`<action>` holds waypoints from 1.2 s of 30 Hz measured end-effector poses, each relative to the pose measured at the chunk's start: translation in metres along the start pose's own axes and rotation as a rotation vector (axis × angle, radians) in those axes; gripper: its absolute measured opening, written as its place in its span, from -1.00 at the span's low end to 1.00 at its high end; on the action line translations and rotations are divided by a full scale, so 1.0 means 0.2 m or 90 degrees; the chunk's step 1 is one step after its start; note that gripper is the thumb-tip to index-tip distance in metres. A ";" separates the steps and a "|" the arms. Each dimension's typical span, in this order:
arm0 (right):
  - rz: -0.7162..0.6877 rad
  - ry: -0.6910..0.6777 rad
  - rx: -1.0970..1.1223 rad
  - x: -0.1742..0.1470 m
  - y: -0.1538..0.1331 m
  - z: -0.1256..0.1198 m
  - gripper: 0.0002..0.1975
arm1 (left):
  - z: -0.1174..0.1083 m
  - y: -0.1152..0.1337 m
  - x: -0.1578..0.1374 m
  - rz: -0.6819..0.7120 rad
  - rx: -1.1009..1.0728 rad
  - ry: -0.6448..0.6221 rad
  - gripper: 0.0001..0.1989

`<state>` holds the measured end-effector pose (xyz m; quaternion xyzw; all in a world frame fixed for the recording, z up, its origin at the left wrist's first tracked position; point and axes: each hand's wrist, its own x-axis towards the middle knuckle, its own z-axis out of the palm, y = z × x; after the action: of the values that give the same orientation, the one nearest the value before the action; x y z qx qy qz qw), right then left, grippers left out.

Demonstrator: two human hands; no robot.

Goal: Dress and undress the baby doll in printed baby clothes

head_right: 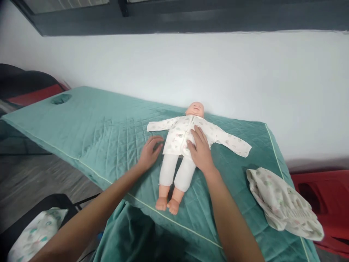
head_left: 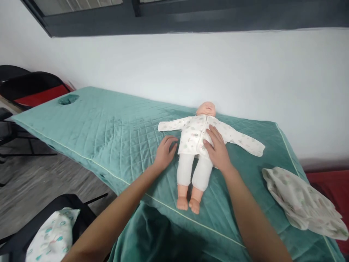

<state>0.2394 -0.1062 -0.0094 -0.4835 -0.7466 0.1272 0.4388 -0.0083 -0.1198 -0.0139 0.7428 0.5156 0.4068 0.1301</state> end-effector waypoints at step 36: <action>0.279 0.207 -0.186 -0.50 -0.14 -0.04 -0.65 | 0.00 -0.01 -0.17 -0.055 0.182 -0.050 -0.94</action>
<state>0.2436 -0.2049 -0.0398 -0.7052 -0.5547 0.0309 0.4404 -0.0137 -0.1488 -0.0314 0.7462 0.5943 0.2938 0.0606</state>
